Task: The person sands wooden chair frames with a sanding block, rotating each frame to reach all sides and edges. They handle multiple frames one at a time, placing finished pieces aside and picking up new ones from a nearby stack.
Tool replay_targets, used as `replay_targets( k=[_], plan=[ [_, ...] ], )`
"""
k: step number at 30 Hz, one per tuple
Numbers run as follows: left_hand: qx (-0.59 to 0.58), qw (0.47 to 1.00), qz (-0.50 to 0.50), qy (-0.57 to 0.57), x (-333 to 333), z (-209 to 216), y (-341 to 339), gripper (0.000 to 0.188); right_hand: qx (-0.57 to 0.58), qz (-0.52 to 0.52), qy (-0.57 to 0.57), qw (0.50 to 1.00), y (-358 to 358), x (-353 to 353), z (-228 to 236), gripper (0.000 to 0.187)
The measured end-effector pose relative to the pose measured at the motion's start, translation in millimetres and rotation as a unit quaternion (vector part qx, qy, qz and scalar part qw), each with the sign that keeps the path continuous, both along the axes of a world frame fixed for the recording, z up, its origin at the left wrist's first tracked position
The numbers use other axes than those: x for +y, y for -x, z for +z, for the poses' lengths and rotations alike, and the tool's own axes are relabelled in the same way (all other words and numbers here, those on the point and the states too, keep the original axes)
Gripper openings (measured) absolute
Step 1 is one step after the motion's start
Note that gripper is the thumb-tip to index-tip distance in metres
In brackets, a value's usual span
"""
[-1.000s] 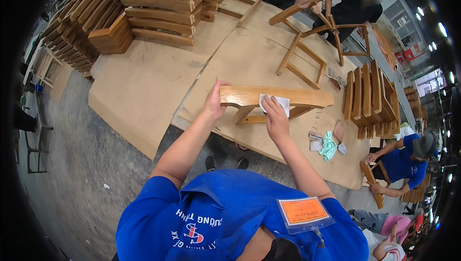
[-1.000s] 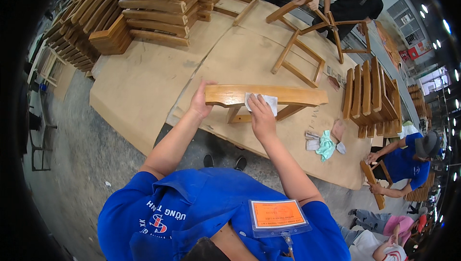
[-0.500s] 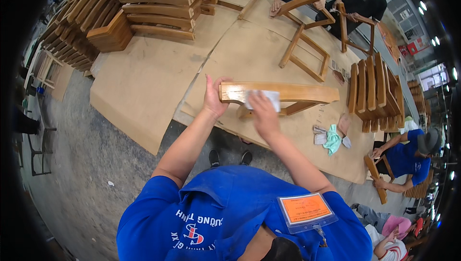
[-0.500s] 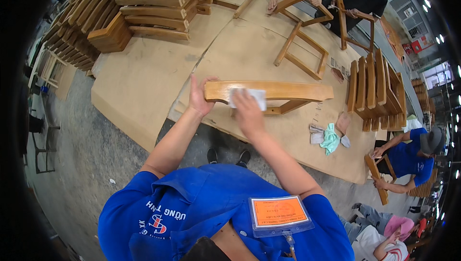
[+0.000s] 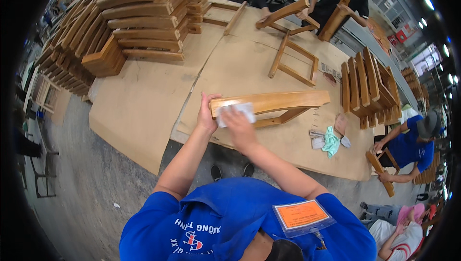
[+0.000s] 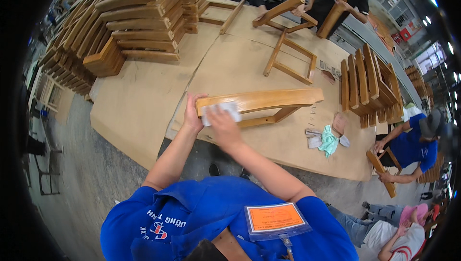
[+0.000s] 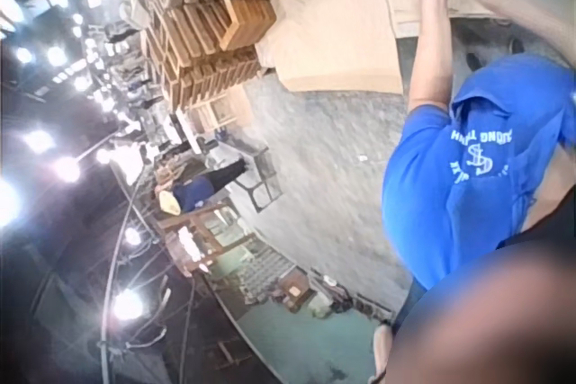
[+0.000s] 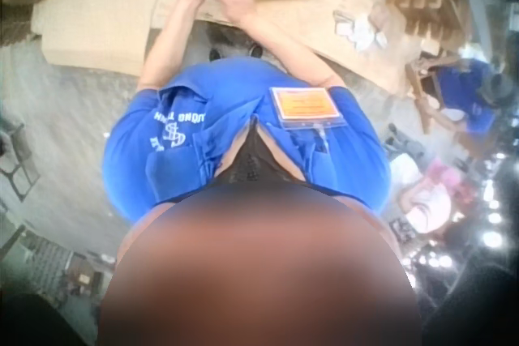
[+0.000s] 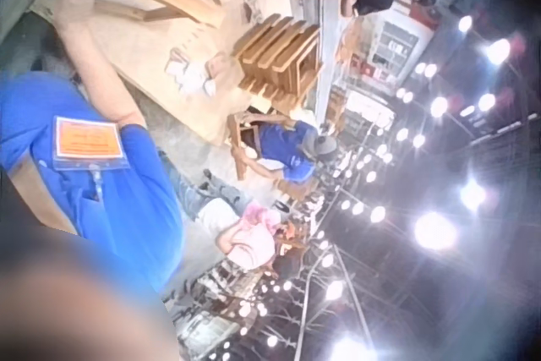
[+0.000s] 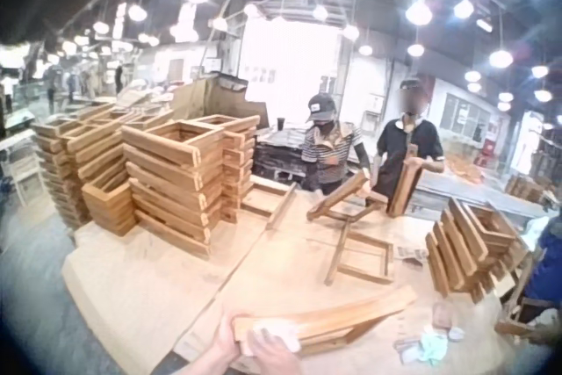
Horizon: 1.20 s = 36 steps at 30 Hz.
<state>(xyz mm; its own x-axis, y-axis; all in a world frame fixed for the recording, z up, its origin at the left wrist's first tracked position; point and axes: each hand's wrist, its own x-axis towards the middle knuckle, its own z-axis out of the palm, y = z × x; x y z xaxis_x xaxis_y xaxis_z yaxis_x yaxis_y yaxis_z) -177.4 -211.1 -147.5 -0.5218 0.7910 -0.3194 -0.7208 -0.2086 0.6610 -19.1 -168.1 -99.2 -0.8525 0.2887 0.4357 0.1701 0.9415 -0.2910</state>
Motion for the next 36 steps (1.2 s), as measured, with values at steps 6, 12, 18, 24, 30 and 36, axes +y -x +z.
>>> replay_targets(
  k=[6, 12, 18, 24, 30, 36],
  plan=[
    [0.059, 0.998, -0.003, 0.002, 1.2, 7.7, 5.0, 0.029, 0.033, -0.053, 0.017, 0.998, -33.9, 55.2, -27.6, 0.045],
    [0.184, 0.975, -0.065, 0.101, 2.3, 26.3, 13.3, 0.030, 0.015, -0.290, -0.004, 0.957, -122.6, 127.5, -9.1, 0.046],
    [0.768, 0.598, -0.064, 0.220, 7.8, 45.3, 1.5, 0.031, 0.037, -0.080, 0.020, 0.996, -31.9, 46.9, -49.0, 0.039],
    [0.842, 0.486, -0.052, 0.228, 17.5, 65.5, -20.7, 0.047, 0.084, -0.264, 0.086, 0.957, -158.3, 195.7, -25.9, 0.039],
    [0.846, 0.412, -0.171, 0.293, 40.8, 87.4, -31.2, 0.069, 0.075, -0.298, 0.048, 0.951, -98.8, 145.3, -25.5, 0.037],
    [0.823, 0.472, -0.227, 0.220, 70.8, 85.3, -36.5, 0.067, 0.072, -0.298, 0.001, 0.952, -132.3, 194.7, -34.1, 0.033]
  ],
)
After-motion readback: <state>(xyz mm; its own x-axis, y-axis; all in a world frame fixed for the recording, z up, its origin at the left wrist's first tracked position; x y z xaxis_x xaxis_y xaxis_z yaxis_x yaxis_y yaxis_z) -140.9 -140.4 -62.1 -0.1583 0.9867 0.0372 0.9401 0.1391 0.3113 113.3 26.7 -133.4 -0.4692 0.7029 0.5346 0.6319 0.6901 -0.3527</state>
